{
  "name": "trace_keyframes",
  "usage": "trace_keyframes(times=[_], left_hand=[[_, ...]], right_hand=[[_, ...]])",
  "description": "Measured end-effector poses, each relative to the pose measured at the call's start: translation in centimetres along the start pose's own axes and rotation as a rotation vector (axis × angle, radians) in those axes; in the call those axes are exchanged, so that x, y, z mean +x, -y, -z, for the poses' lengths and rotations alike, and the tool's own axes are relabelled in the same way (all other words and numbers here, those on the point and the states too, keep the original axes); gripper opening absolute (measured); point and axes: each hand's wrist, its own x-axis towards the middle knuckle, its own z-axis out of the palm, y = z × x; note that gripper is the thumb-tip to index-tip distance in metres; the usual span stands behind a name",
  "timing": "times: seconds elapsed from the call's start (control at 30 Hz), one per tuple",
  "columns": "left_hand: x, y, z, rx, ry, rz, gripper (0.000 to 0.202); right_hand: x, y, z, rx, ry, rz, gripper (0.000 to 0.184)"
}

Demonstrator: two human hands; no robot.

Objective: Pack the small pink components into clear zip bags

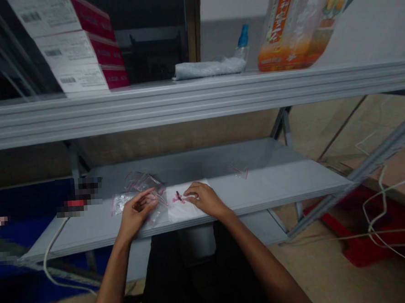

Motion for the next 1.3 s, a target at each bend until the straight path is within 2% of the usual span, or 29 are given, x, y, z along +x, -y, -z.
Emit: trace_keyframes(times=[0.23, 0.37, 0.47, 0.57, 0.67, 0.77, 0.93, 1.1, 1.3], left_hand=[[-0.1, 0.0, 0.0, -0.001, 0.011, 0.013, 0.047], [0.0, -0.1, -0.2, -0.004, 0.054, 0.066, 0.041], [0.0, -0.1, -0.4, 0.019, 0.076, 0.088, 0.042], [-0.1, -0.3, -0.5, -0.002, 0.109, 0.073, 0.044], [-0.3, -0.4, -0.3, -0.024, 0.096, 0.054, 0.041], [-0.2, -0.1, -0.2, -0.021, 0.071, 0.049, 0.038], [0.0, 0.1, -0.2, -0.01, 0.071, 0.061, 0.039], [-0.1, 0.0, -0.3, 0.02, 0.102, 0.055, 0.04], [-0.2, -0.2, -0.6, 0.056, 0.087, 0.09, 0.041]], right_hand=[[0.2, 0.3, -0.7, -0.009, -0.063, -0.004, 0.008], [1.2, 2.4, -0.7, 0.112, -0.101, 0.033, 0.009], [2.2, 4.5, -2.0, 0.159, -0.037, 0.1, 0.007], [2.7, 5.5, -3.5, 0.144, -0.01, 0.164, 0.011], [2.2, 4.8, -3.8, 0.192, -0.068, 0.157, 0.016], [1.3, 2.9, -2.8, 0.161, -0.134, 0.046, 0.015], [0.3, 0.7, -1.2, 0.026, -0.031, 0.02, 0.013], [0.2, 0.6, -1.2, -0.027, -0.022, 0.036, 0.014], [0.7, 2.4, -0.9, 0.141, -0.111, 0.044, 0.011]])
